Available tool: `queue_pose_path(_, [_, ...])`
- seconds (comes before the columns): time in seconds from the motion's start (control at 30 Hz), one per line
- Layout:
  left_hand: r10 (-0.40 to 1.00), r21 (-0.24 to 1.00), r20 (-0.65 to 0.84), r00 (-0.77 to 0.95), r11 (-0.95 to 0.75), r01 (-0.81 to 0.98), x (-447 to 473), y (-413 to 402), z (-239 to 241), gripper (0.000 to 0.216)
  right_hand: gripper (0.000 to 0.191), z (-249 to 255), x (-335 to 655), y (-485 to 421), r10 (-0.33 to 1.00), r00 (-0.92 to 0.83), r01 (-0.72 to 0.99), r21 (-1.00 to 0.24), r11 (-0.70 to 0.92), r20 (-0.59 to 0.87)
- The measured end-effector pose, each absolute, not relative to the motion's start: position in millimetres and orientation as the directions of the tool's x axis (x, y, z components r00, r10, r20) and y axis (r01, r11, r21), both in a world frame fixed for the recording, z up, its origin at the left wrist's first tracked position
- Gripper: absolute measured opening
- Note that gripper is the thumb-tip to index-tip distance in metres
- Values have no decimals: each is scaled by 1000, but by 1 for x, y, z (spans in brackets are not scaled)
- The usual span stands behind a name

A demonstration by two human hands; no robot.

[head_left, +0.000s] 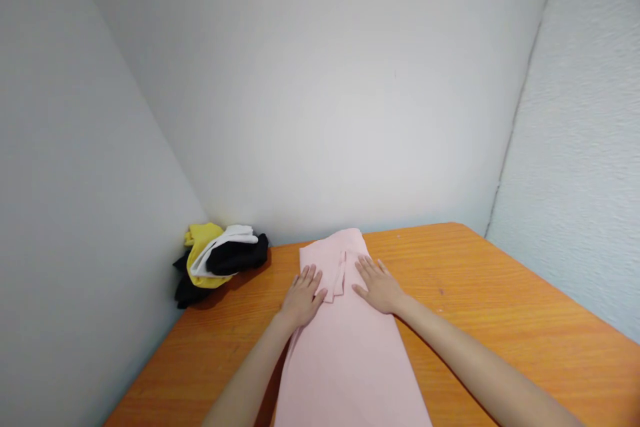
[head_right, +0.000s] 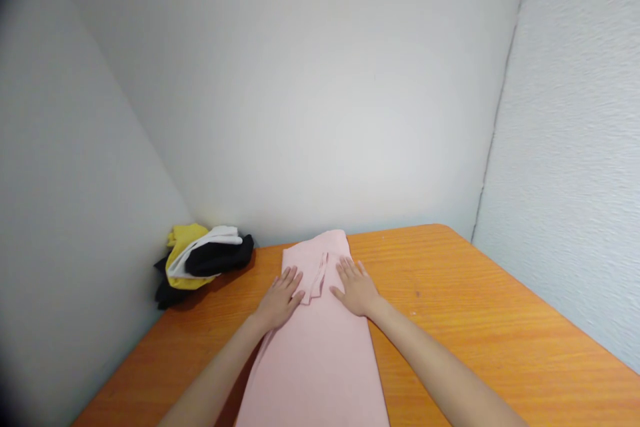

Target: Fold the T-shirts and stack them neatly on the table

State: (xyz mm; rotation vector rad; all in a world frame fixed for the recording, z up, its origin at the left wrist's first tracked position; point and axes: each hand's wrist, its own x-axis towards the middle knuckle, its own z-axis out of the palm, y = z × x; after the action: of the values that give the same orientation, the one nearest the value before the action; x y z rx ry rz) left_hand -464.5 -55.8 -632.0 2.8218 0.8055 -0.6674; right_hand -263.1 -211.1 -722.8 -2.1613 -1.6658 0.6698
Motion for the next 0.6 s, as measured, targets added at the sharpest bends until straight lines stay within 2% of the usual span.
queue_pose_path(0.2, [537, -79, -425, 729, -824, 561, -442, -48, -645, 69, 71, -729, -233, -179, 970, 147, 843, -488, -226, -195])
queue_pose_path(0.33, [510, -92, -382, 771, -851, 517, -438, -49, -631, 63, 71, -713, -235, -175, 971, 142, 858, -466, -217, -190])
queue_pose_path(0.4, [488, -92, -341, 804, -868, 488, -447, -54, -619, 63, 73, -699, -247, -190, 977, 128, 867, -460, -193, -170])
queue_pose_path(0.5, [452, -79, -329, 829, -888, 453, -471, -64, -603, 59, 76, -676, -277, -240, 996, 9, 864, -501, -51, -85])
queue_pose_path(0.6, [485, -82, -340, 806, -869, 488, -491, -73, -590, 50, 71, -650, -305, -305, 996, -90, 821, -568, 62, -21])
